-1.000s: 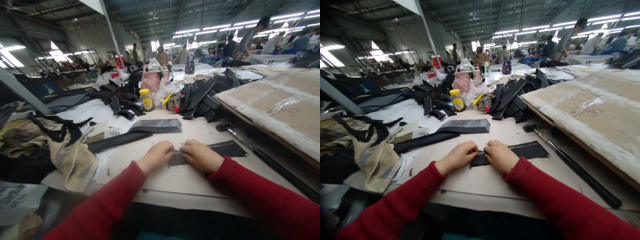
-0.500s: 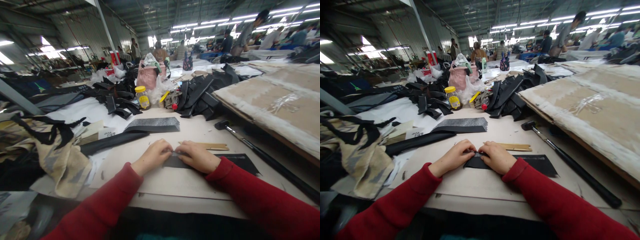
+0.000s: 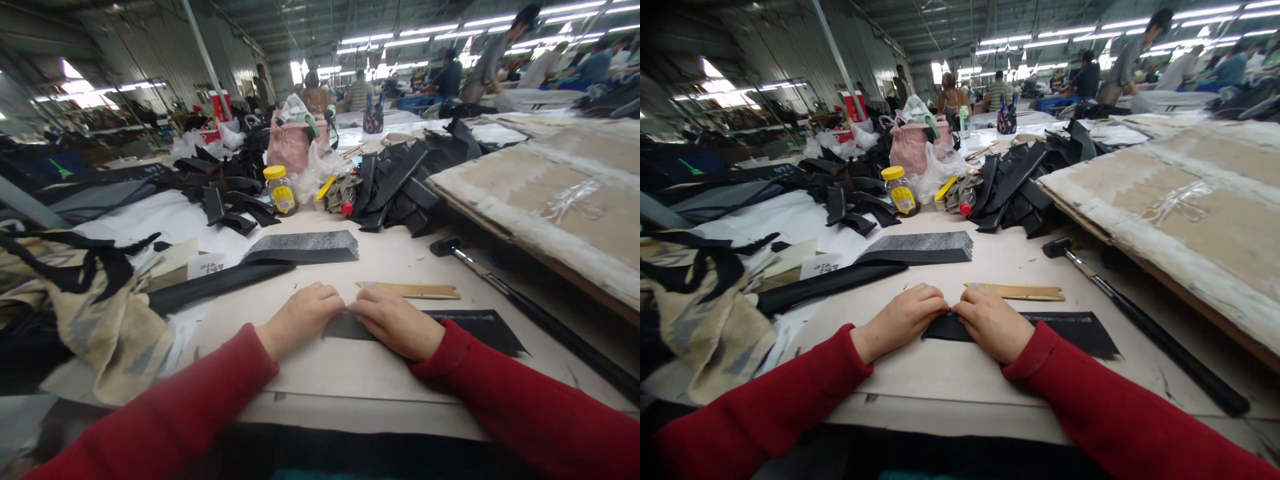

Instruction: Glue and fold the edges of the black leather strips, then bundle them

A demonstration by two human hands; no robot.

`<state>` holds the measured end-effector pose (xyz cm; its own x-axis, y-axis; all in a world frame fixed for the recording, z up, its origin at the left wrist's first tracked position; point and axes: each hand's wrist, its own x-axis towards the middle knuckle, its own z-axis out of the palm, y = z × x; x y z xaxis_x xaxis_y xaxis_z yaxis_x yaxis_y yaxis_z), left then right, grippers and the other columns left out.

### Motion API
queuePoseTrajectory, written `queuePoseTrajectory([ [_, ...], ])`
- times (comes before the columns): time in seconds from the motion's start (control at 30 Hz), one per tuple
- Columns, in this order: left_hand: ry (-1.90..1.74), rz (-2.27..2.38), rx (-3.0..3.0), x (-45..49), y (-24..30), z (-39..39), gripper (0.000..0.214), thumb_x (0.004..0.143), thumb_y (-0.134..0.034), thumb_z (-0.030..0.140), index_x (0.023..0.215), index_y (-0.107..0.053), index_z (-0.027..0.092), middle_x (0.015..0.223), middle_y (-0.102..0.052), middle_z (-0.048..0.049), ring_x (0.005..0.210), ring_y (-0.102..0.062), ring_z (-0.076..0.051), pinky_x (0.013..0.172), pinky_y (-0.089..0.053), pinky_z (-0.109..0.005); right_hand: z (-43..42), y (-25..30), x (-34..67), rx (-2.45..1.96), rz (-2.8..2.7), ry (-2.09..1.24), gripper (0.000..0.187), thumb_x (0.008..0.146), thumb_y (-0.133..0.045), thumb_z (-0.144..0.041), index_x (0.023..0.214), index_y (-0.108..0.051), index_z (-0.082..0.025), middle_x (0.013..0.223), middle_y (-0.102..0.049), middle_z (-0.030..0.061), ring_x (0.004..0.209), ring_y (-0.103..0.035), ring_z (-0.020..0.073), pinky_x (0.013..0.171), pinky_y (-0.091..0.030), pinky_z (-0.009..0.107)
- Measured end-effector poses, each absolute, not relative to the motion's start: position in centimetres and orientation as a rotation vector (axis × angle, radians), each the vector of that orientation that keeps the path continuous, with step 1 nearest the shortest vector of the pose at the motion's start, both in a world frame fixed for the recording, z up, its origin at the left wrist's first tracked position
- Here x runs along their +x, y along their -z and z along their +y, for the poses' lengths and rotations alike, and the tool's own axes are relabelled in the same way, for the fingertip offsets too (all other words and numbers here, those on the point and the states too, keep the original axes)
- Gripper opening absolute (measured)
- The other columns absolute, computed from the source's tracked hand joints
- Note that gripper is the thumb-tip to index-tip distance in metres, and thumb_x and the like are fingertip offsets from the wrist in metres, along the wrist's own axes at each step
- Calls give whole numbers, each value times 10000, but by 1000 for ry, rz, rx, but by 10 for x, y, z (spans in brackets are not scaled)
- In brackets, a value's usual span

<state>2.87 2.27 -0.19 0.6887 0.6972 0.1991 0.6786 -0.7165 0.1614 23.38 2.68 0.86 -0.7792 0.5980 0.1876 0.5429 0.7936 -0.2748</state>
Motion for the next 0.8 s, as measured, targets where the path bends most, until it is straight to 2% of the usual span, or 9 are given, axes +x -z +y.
queuePoseTrajectory([
  [0.13, -218, 1034, 2944, 24, -3, 21, 183, 909, -385, 153, 951, -563, 171, 931, -567, -38, 867, -483, -162, 774, -409, -288, 22, -9, 231, -885, -2788, -115, 173, 839, -454, -90, 882, -612, -147, 832, -553, 66, 768, -481, 175, 702, -422, 318],
  [0.33, -123, 1046, 2963, 24, -11, 15, 235, 926, -352, 261, 988, -559, 168, 944, -560, -55, 900, -483, -183, 827, -408, -343, 13, 1, 224, -917, -2750, 51, 129, 850, -457, -106, 803, -572, -139, 783, -527, 54, 727, -460, 184, 654, -420, 322],
  [0.57, -180, 1126, 2927, 30, -11, 9, 214, 905, -399, 290, 913, -573, 166, 946, -552, -59, 883, -485, -185, 808, -408, -343, 10, -3, 232, -966, -2716, -27, 149, 863, -460, -142, 811, -600, -140, 785, -544, 65, 751, -500, 187, 689, -444, 327],
  [0.8, -384, 1217, 2729, 27, -7, 7, 208, 872, -474, 292, 1032, -561, 191, 1009, -554, -53, 949, -487, -189, 864, -405, -343, -8, -15, 299, -1125, -2595, -134, 240, 889, -419, -236, 1018, -610, -170, 955, -600, 97, 895, -544, 212, 810, -464, 383],
])
